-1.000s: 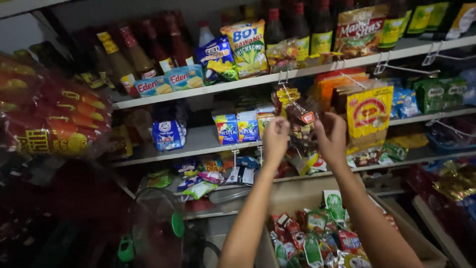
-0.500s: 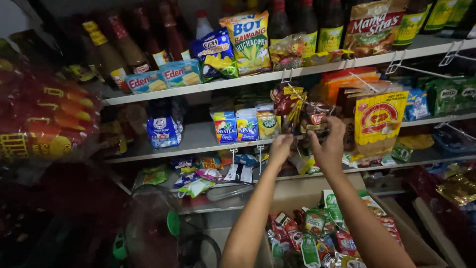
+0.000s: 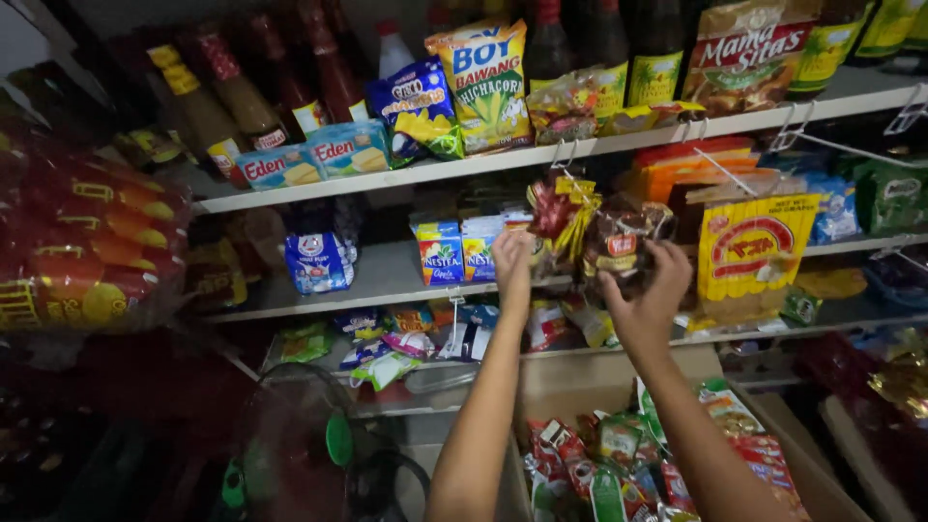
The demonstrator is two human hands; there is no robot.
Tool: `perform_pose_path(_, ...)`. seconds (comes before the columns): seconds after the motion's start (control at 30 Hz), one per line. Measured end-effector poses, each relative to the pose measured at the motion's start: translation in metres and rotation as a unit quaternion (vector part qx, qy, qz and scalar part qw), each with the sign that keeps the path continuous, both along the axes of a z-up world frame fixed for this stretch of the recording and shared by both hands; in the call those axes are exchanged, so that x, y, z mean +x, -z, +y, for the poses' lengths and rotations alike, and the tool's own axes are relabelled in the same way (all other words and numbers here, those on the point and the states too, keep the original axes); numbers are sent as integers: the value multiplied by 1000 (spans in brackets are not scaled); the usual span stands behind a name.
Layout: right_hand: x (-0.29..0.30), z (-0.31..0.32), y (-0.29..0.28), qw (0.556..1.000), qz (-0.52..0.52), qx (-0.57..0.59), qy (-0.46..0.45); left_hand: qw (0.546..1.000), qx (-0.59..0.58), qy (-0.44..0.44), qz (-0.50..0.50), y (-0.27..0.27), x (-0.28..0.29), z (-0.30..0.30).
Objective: Stocking grocery items from a box onto store shelves.
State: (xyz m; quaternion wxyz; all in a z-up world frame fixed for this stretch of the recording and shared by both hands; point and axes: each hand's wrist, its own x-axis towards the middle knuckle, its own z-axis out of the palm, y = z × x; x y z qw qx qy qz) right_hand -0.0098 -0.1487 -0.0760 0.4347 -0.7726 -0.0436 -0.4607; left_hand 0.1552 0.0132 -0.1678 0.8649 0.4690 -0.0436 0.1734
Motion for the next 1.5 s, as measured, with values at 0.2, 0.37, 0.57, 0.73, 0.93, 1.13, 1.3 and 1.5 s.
perform_pose_path(0.2, 8, 4, 2, 994, -43, -105, 10, 959, 238, 100, -116, -76, -46, -5)
perform_pose_path(0.37, 11, 25, 2, 995, -10, -96, -31, 944, 310, 23, -111, -107, -57, 27)
perform_pose_path(0.57, -9, 56, -7, 990, -13, -104, -99, 883, 447, -42, -135, -88, -46, 55)
perform_pose_path(0.73, -25, 54, -3, 992, -28, -111, -49, 900, 417, 67, -109, -34, -26, 47)
perform_pose_path(0.93, -46, 39, 51, 988, 72, -74, -111, 973, 209, 99, 12, 59, -48, 40)
perform_pose_path(1.13, -78, 23, 180, 966, 229, 8, -117, 945, 214, 247, 14, 158, -120, 8)
perform_pose_path(1.3, -110, 5, 232, 934, 301, 87, -171, 899, 248, 352, 77, 191, -190, -23)
perform_pose_path(1.5, -145, -41, 336, 873, 451, 12, -187, 878, 361, 300, 89, 337, -261, -45)
